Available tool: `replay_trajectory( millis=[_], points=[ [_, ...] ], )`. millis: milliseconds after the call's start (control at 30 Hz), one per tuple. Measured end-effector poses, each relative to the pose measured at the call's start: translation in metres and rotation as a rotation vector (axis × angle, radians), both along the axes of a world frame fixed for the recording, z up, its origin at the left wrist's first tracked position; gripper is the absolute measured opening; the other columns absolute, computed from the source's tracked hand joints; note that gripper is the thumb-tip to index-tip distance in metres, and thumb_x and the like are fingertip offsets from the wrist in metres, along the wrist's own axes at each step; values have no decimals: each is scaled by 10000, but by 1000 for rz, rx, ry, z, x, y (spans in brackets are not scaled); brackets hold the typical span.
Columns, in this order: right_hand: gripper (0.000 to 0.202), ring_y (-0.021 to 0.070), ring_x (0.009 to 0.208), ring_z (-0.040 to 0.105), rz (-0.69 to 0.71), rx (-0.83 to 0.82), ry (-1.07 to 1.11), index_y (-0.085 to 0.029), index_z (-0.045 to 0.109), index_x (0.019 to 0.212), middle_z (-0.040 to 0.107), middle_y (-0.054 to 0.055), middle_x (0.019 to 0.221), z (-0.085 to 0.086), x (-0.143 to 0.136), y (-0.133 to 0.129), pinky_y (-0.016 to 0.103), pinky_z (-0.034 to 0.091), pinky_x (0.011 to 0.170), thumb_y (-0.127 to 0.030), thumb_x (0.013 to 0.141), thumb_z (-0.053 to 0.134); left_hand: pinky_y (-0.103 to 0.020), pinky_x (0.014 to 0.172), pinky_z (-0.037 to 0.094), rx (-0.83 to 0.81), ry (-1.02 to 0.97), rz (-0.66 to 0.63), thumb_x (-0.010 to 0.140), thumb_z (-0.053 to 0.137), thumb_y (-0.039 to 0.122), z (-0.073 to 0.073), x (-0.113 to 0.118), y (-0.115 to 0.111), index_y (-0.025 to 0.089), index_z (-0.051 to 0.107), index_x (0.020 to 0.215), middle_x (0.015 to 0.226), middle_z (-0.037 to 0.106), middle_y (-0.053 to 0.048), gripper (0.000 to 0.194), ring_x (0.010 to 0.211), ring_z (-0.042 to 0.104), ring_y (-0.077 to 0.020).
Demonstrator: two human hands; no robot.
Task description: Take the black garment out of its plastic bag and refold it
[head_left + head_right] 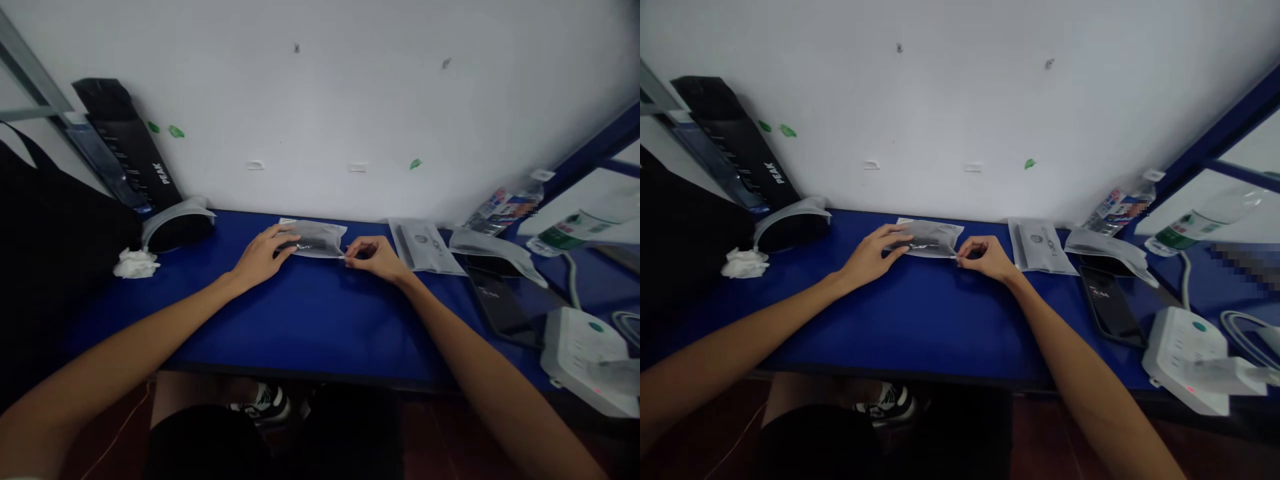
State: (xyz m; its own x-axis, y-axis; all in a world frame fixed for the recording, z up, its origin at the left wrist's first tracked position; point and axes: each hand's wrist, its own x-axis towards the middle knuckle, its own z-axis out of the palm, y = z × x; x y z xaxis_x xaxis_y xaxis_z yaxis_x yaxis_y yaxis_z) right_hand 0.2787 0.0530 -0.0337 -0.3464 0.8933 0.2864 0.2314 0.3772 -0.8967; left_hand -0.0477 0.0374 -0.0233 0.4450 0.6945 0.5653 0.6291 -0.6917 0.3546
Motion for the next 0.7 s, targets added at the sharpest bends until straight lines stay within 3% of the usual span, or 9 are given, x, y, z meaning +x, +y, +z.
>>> replay_trajectory(
  millis=[133,233,333,500,700],
  points=[
    [237,214,713,733,-9,111,-43,-235,790,750,792,42,751,0,-5,-2,371,620,715,-414,708,940,-528,1089,572,178,27,-45,1032,714,279,5,11,-6,240,803,1183,1360,760,-86,179,1293,707,-278],
    [149,219,749,748,-37,195,-73,-230,813,819,811,42,806,0,-10,-4,376,617,750,-343,755,885,-555,1148,532,268,74,-64,1035,711,274,6,27,-13,254,834,1054,1380,763,-69,125,1389,656,-280],
    [69,217,732,742,-110,329,-105,-238,811,842,812,33,811,-1,-17,-3,385,592,750,-281,789,820,-629,1274,405,286,169,-48,1050,682,286,4,42,-19,261,850,1055,1545,662,-76,170,1538,522,-297],
    [44,190,677,685,-257,671,-293,-257,790,825,756,-4,728,-6,-26,4,432,500,888,-234,836,753,-699,1343,262,254,229,-1,1044,670,261,0,54,-22,268,853,1098,1705,489,-70,191,1633,375,-330],
    [114,160,633,562,-261,921,-492,-238,768,832,646,-25,656,-11,-35,5,403,434,862,-207,910,692,-686,1364,208,309,312,69,1065,640,327,2,59,-21,263,821,1168,1764,394,-51,218,1666,307,-334]
  ],
)
